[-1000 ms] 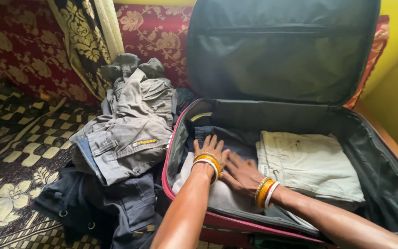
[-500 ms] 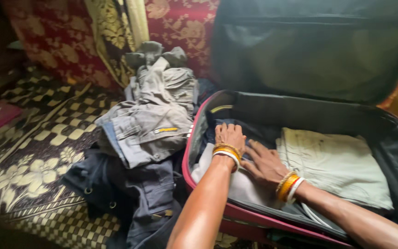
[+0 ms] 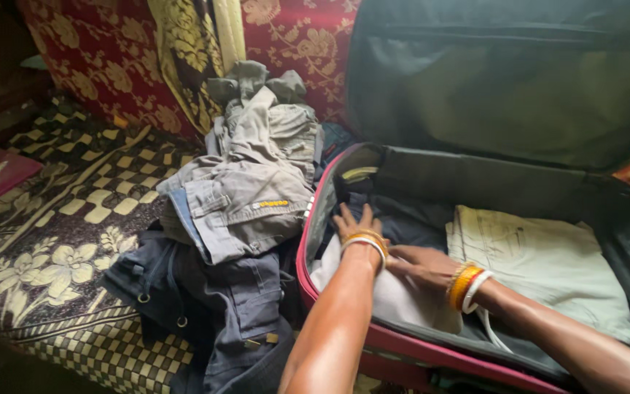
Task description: The person packs a suitcase by folding clothes and arranging them inside the open suitcase by hand.
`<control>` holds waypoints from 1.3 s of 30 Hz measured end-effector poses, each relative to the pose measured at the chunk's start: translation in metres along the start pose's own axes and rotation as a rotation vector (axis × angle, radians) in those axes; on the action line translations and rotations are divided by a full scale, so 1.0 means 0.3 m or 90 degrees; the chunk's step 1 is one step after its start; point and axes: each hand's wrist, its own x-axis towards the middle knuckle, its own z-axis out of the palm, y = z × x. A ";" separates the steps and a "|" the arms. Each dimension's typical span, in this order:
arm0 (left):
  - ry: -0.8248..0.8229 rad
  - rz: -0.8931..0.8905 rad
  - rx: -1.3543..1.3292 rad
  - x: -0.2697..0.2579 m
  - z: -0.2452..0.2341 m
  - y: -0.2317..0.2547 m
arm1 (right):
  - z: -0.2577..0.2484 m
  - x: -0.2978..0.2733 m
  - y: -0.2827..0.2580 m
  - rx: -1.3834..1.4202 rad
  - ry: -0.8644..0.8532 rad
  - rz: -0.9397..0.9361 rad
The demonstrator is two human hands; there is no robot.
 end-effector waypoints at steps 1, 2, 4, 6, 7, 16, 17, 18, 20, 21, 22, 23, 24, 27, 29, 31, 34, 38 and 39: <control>0.004 -0.005 0.002 0.009 -0.011 0.006 | -0.012 0.016 0.016 0.130 0.068 0.063; 0.157 -0.016 0.042 0.025 -0.024 0.027 | -0.038 0.020 0.037 0.129 0.070 0.057; 0.305 -0.031 0.081 0.033 -0.018 0.029 | -0.090 0.020 0.075 -0.069 0.222 0.120; 0.428 0.046 0.070 0.043 -0.020 0.040 | -0.118 0.026 0.092 -0.082 0.173 0.161; 0.431 0.048 0.071 0.042 -0.019 0.040 | -0.131 0.033 0.098 -0.094 0.126 0.199; -0.060 0.044 0.014 0.064 0.010 0.037 | -0.040 0.018 0.048 -0.254 0.017 0.221; -0.019 0.050 0.018 0.064 0.026 0.037 | -0.034 0.009 0.040 -0.253 0.014 0.220; 0.023 0.055 0.021 0.063 0.044 0.036 | -0.029 0.000 0.032 -0.178 0.053 0.235; 0.149 0.075 0.019 0.075 0.052 0.041 | -0.028 -0.004 0.009 -0.104 0.098 0.246; 0.274 0.098 0.016 0.076 0.048 0.045 | -0.012 -0.015 -0.006 -0.179 0.094 0.186; 0.276 0.097 0.016 0.068 0.042 0.048 | 0.004 -0.025 -0.014 -0.252 0.089 0.126; 0.308 0.142 -0.007 0.053 0.034 0.056 | 0.032 -0.023 -0.024 -0.254 0.091 0.126; 0.339 0.188 -0.030 0.037 0.022 0.065 | 0.073 -0.012 -0.038 -0.179 0.120 0.111; -0.012 0.211 -0.147 -0.010 0.003 0.092 | 0.154 -0.011 -0.028 -0.083 0.202 0.011; -0.052 0.201 -0.121 -0.010 -0.001 0.097 | 0.164 -0.010 -0.021 -0.065 0.257 -0.071; -0.091 0.189 -0.095 -0.003 0.005 0.110 | 0.147 -0.007 -0.025 -0.063 0.096 0.100; -0.040 0.197 -0.049 0.014 -0.028 0.131 | 0.022 -0.015 0.027 0.048 0.061 0.023; 0.110 0.176 -0.121 0.034 -0.132 0.263 | -0.131 -0.093 0.185 -0.014 0.034 0.291; 0.111 0.210 -0.107 0.035 -0.143 0.323 | -0.149 -0.133 0.255 -0.049 0.063 0.345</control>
